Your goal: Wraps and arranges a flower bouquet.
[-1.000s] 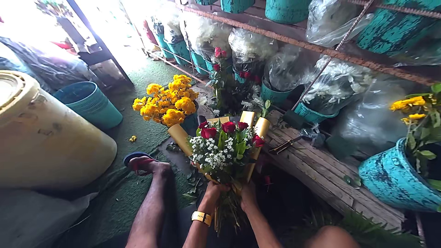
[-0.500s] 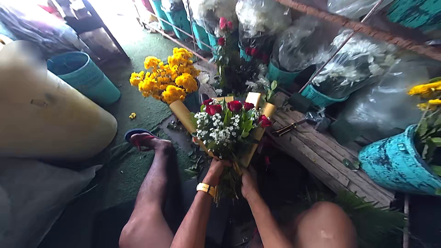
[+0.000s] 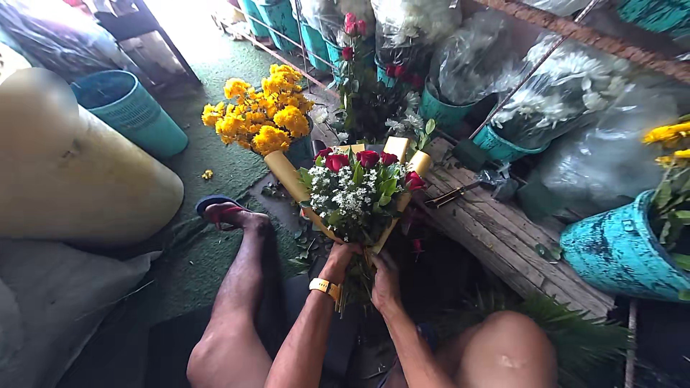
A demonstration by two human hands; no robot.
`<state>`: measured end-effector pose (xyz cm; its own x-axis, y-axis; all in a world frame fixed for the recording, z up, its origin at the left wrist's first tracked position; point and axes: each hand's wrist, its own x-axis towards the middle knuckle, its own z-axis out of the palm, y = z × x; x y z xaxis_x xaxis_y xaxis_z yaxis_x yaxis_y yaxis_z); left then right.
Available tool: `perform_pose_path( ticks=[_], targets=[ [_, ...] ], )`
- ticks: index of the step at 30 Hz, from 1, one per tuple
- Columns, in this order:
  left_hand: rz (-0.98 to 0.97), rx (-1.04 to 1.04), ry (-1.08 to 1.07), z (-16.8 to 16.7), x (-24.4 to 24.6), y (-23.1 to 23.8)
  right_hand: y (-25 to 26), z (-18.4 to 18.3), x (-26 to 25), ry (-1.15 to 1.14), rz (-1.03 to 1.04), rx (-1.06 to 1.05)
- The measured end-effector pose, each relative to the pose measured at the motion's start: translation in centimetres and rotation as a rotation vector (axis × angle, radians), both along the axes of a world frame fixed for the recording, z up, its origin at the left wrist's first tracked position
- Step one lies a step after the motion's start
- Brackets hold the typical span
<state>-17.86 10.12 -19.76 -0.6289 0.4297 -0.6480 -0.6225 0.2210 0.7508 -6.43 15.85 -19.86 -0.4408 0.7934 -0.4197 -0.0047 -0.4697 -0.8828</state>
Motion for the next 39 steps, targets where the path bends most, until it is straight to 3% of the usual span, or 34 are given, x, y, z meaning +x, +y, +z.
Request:
perform_pose_path(
  ticks=[4,10,18,30,39],
  targets=[
    [0.004,0.011,0.009,-0.2,0.1,0.2,0.0,-0.6,0.8,0.137,-0.048,-0.098],
    [-0.011,0.02,0.004,-0.1,0.2,0.2,1.1,-1.0,1.1,0.165,0.077,-0.102],
    [-0.046,0.037,0.019,-0.9,0.1,0.1,2.1,-0.1,-0.2,-0.069,0.147,-0.083],
    [-0.138,0.166,0.222,-1.9,0.1,0.1,3.4,0.0,-1.8,-0.151,0.109,-0.288],
    [-0.197,-0.102,0.47,-3.7,-0.3,0.2,2.5,1.0,-3.2,-0.165,0.027,-0.359]
  ],
)
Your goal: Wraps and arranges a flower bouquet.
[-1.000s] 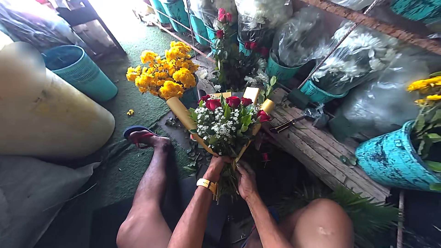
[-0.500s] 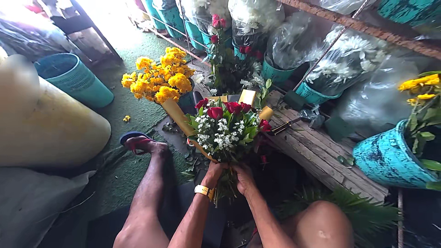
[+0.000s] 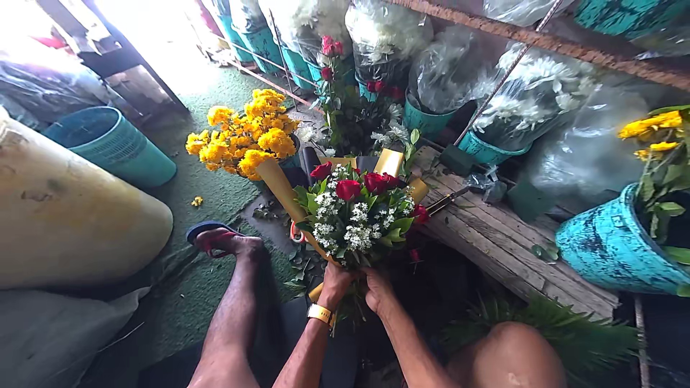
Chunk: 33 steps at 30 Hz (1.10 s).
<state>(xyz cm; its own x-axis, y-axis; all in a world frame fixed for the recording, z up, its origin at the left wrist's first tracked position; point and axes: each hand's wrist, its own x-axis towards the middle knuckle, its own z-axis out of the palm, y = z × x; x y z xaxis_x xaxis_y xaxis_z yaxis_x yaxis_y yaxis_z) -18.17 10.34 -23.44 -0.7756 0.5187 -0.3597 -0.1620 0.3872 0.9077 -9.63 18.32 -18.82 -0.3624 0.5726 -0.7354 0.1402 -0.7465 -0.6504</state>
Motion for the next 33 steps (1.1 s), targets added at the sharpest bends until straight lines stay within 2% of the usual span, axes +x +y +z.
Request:
perform_pose_path(
  ticks=[6,10,16,17,19,21,23,26,27,28,29,32,33],
  targets=[
    [-0.035,-0.088,0.081,0.4,0.0,0.0,-0.4,0.1,-0.3,-0.075,0.003,0.006],
    [-0.026,-0.063,0.052,1.0,0.0,0.0,-0.4,-0.2,-0.1,-0.087,0.04,0.058],
    [-0.016,0.045,0.011,0.6,-0.1,-1.0,2.0,-0.2,3.3,0.146,0.021,-0.177],
    [-0.008,0.051,0.009,0.9,0.2,-1.6,2.7,0.1,4.7,0.163,0.016,-0.124],
    [-0.009,0.037,0.01,2.2,1.0,-3.2,5.4,0.8,7.7,0.178,-0.024,0.117],
    [-0.038,-0.046,0.037,4.4,2.4,-5.4,9.5,2.8,10.5,0.176,0.007,0.372],
    [-0.114,-0.157,0.105,7.5,4.0,-7.8,13.6,6.3,12.3,0.156,0.127,0.521],
    [-0.243,-0.32,0.176,14.1,7.6,-10.7,17.0,11.8,14.5,0.182,0.394,0.592],
    [-0.27,-0.366,0.12,17.4,8.9,-11.2,17.5,13.4,15.2,0.218,0.465,0.602],
    [-0.255,-0.372,0.071,18.9,10.0,-12.2,17.8,14.9,15.8,0.268,0.517,0.611],
    [-0.207,-0.318,0.059,18.2,10.7,-13.6,17.9,16.4,16.3,0.312,0.535,0.626],
    [-0.141,-0.033,0.17,12.2,11.3,-18.1,16.0,21.7,18.0,0.265,0.471,0.792],
    [-0.099,0.066,0.154,12.4,11.8,-18.7,14.7,24.1,18.8,0.212,0.466,0.863]
  ],
)
